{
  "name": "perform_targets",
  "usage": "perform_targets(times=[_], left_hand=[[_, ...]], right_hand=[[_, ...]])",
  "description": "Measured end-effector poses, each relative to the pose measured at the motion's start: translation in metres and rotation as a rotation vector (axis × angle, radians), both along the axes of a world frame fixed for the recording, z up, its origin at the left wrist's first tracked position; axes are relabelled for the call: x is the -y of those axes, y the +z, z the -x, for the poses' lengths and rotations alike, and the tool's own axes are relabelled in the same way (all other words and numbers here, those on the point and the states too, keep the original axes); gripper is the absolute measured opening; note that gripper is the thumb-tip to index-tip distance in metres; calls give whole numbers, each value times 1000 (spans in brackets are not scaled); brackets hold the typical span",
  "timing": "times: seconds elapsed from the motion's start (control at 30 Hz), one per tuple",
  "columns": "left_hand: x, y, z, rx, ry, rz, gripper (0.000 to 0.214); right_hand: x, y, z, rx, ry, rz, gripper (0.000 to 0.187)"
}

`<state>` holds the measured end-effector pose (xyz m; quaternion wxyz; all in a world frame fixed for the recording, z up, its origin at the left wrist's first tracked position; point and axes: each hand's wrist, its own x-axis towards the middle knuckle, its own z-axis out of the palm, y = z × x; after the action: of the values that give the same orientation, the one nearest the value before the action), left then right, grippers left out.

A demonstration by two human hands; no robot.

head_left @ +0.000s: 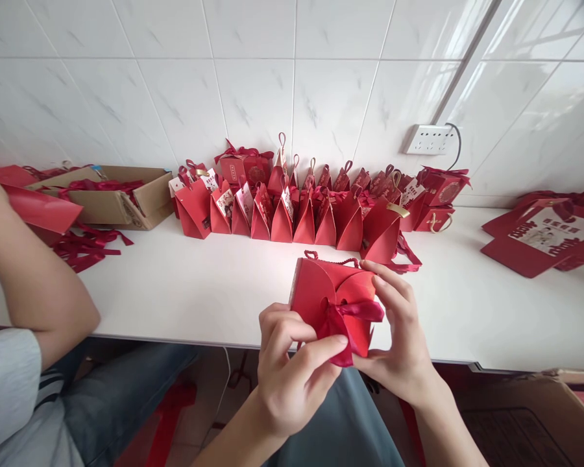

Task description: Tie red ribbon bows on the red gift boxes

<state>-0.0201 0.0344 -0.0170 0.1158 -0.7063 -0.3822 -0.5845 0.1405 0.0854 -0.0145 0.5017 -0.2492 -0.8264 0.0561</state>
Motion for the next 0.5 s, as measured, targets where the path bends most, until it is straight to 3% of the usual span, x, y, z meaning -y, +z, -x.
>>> perform_targets(times=[0.5], left_hand=[[-3,0,-1,74,-53,-11,22]], right_hand=[[-2,1,1,5,32,18,87]])
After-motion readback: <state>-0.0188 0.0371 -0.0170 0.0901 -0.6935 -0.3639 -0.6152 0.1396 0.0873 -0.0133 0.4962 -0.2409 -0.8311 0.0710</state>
